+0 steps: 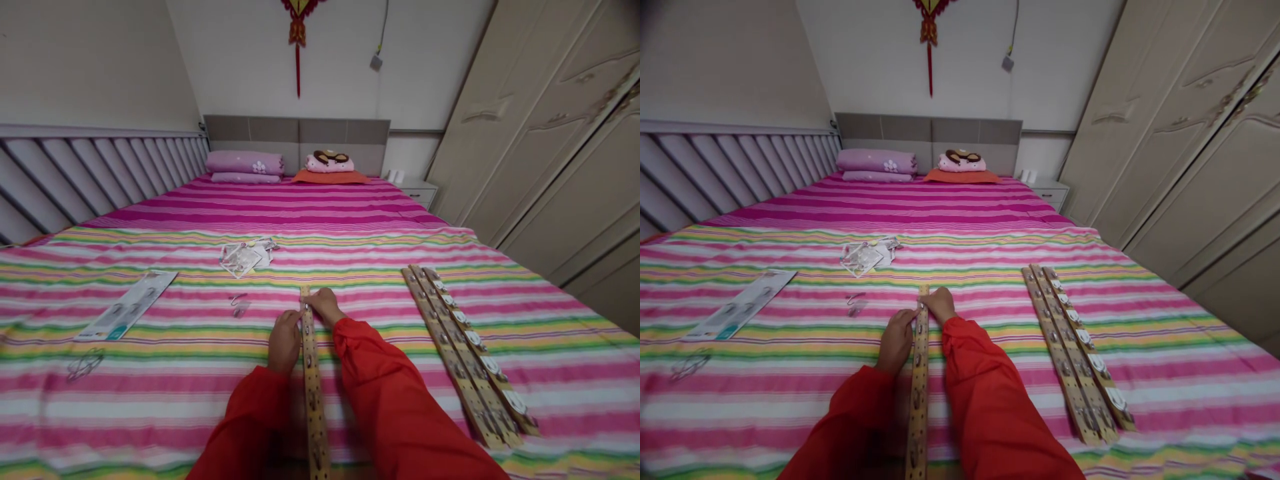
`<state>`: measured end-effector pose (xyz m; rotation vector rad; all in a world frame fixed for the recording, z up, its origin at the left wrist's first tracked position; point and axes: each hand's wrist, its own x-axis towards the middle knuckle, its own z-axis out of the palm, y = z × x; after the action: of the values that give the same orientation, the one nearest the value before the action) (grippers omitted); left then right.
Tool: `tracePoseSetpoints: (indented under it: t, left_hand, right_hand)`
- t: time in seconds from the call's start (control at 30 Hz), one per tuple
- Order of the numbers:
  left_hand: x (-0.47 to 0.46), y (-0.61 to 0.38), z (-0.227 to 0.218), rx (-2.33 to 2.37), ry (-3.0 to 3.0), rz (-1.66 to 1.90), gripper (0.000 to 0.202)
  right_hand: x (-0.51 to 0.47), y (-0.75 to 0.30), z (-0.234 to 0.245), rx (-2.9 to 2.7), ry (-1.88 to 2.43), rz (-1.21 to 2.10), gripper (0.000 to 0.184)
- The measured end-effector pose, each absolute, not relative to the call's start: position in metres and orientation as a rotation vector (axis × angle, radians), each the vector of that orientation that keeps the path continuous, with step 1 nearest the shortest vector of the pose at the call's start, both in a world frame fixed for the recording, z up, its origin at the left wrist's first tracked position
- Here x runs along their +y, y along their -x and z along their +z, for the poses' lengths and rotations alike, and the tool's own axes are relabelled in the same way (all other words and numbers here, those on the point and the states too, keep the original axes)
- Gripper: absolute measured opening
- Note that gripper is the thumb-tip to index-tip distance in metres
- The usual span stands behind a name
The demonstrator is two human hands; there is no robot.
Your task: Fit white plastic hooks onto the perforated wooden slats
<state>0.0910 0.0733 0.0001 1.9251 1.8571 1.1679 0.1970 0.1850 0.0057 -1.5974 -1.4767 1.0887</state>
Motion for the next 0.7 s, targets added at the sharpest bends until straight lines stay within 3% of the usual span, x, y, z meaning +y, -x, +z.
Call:
tracePoseSetpoints:
  t: [0.17,0.43,0.7]
  left_hand:
    - [0.073,-0.092,0.001,1.92,-1.929,1.111,0.045]
    - [0.074,-0.09,-0.004,1.891,-1.939,1.122,0.047]
    - [0.075,-0.087,-0.008,1.707,-1.806,1.385,0.044]
  right_hand:
    - [0.19,-0.195,0.009,-1.506,1.753,0.999,0.035]
    - [0.197,-0.196,-0.002,-1.435,1.648,1.008,0.036]
    - [0.176,-0.207,-0.005,-1.348,1.4,1.161,0.04]
